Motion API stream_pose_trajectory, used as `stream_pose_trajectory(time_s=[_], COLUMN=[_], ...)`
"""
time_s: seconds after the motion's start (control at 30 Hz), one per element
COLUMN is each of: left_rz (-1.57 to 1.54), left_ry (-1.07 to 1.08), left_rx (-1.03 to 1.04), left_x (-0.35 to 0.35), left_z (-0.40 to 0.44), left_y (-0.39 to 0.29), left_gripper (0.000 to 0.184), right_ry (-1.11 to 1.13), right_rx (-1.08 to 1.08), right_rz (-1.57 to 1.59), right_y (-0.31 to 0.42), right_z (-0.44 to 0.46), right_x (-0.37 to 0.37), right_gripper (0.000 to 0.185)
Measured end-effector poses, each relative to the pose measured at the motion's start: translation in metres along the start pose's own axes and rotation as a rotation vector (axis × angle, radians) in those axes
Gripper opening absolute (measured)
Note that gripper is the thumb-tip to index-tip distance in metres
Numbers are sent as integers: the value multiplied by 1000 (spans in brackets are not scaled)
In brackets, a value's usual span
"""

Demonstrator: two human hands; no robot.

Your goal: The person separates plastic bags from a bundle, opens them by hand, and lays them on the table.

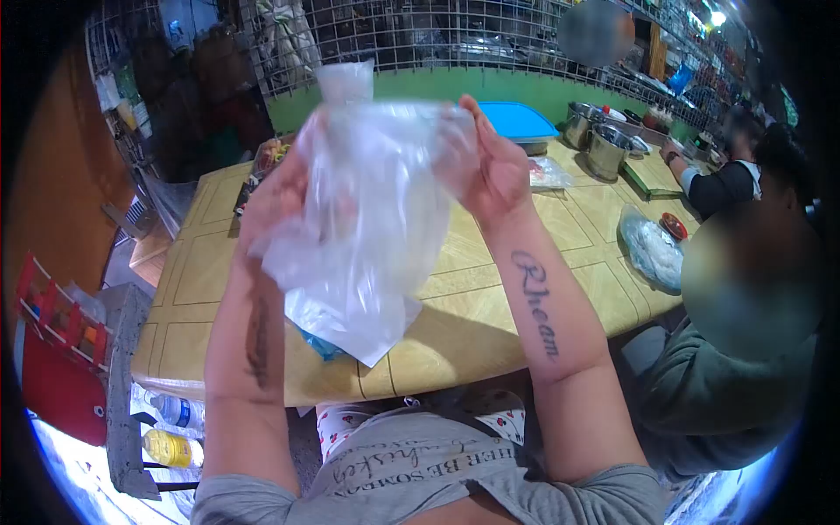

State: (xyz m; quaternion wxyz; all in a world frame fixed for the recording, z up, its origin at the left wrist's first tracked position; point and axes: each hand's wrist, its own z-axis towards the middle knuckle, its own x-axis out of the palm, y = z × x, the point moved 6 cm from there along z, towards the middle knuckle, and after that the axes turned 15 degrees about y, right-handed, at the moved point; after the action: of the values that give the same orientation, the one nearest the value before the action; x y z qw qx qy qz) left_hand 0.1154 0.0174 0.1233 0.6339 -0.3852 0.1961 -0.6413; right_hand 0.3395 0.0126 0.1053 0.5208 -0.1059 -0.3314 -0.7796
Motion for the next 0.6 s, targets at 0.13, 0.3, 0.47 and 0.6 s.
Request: stream_pose_trajectory(time_s=[0.13, 0.3, 0.47, 0.6], left_rz=[-15, -165, -34, 115], left_ry=[-97, -137, -235, -381], left_rx=[18, -196, -279, -434], left_x=[-65, -131, -155, -149], left_z=[57, 55, 10, -37], left_y=[2, 20, 69, 110], left_gripper=[57, 39, 39, 45], right_ry=[-34, -188, -302, -535], right_rx=[-30, -9, 140, 423], right_rz=[-75, -125, 32, -48], right_y=[21, 15, -27, -80], right_z=[44, 38, -26, -80], right_x=[-20, -60, -118, -148], right_gripper=[31, 34, 25, 16])
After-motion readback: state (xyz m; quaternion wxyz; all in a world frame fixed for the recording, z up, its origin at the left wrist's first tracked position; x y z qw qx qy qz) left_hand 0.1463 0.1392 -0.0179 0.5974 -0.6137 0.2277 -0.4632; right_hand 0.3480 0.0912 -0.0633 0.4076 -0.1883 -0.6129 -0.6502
